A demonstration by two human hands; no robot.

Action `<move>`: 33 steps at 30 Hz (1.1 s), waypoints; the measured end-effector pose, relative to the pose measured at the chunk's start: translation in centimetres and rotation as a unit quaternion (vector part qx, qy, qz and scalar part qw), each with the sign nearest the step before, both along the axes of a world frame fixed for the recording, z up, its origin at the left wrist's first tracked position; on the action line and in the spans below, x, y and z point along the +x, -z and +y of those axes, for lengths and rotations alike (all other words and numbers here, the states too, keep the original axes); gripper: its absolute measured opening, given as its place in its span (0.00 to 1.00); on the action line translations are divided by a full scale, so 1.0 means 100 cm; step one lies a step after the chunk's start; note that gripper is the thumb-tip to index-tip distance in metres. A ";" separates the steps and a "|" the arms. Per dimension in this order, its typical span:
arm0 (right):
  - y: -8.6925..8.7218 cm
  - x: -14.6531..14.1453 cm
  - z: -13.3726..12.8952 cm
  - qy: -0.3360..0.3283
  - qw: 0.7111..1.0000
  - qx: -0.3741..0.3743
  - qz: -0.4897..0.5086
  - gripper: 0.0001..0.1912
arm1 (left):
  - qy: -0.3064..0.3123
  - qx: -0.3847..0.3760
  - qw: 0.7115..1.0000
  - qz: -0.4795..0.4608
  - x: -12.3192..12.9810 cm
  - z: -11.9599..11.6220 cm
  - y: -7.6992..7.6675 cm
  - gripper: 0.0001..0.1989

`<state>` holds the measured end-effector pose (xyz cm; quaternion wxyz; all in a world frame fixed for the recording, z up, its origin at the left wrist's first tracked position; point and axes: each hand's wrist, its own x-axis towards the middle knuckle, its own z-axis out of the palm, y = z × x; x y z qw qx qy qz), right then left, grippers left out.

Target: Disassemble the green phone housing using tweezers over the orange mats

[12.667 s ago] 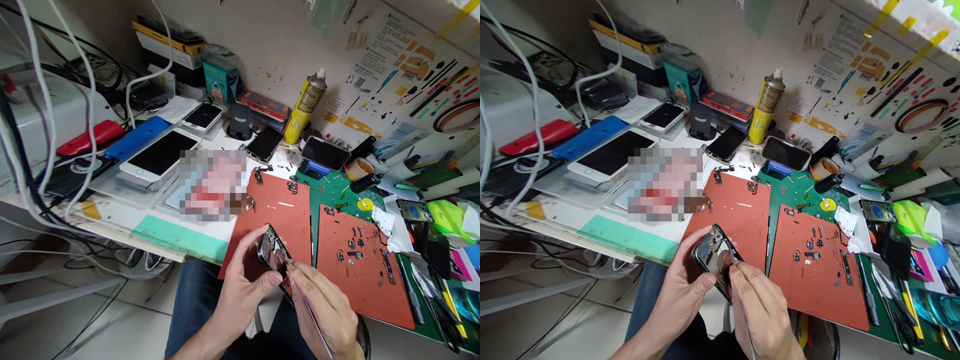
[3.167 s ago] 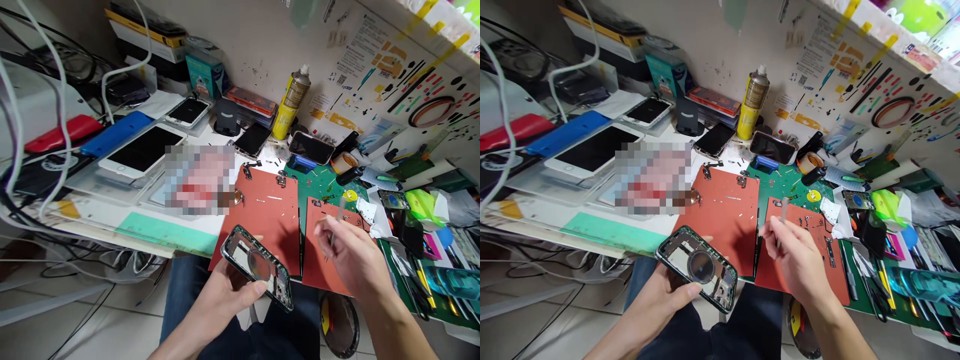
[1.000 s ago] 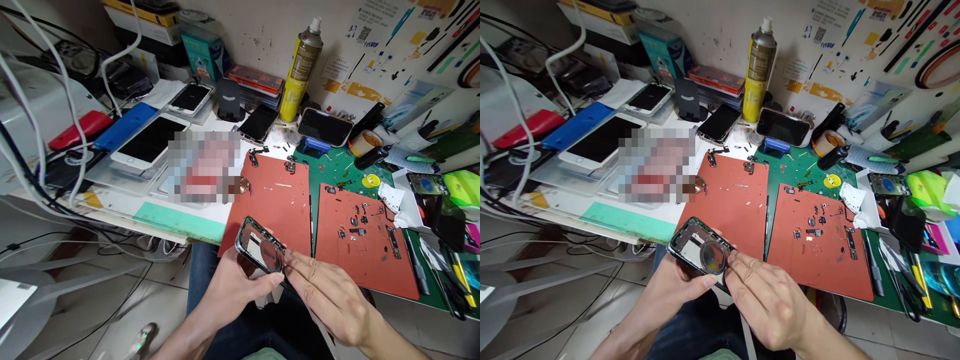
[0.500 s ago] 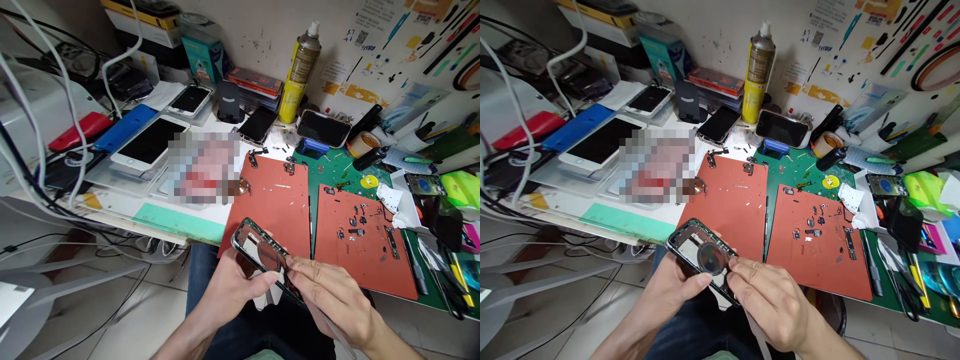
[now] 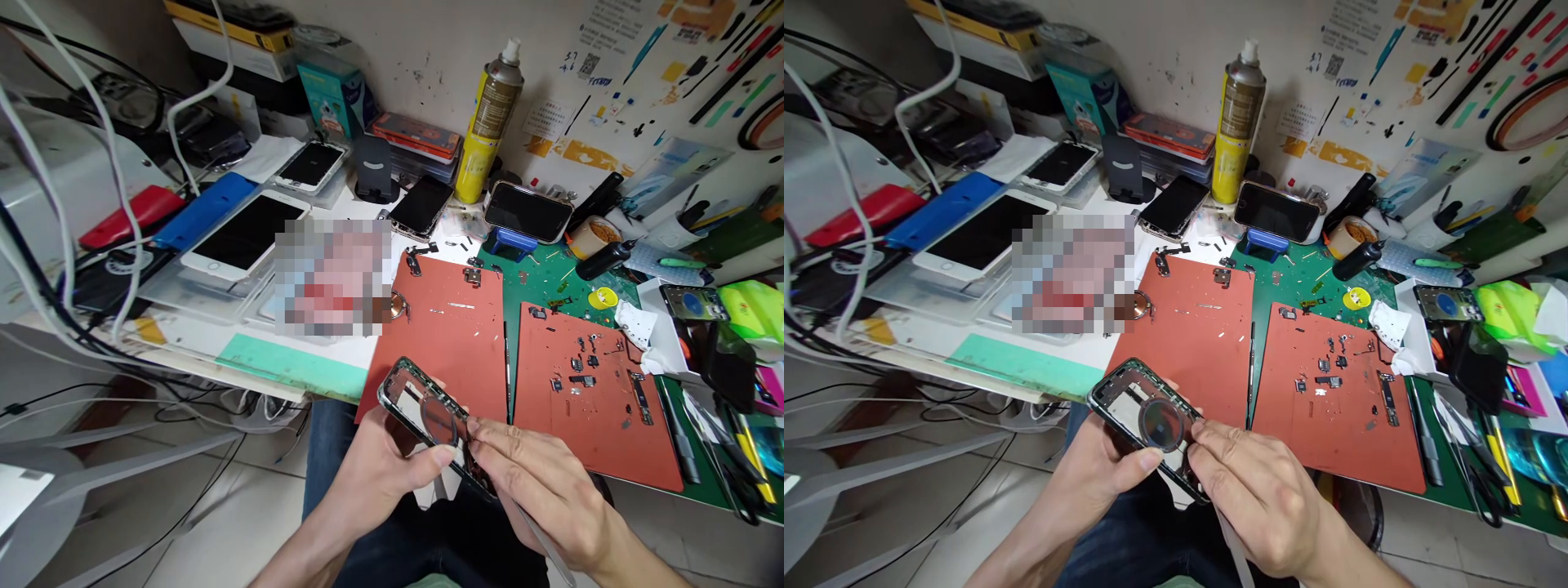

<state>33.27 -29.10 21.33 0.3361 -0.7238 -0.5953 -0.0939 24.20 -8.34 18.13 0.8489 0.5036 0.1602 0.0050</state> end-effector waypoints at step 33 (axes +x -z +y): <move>-0.026 -0.001 0.008 0.151 0.954 -0.070 0.249 0.06 | 0.082 0.030 0.995 -0.042 -0.011 0.004 0.005 0.23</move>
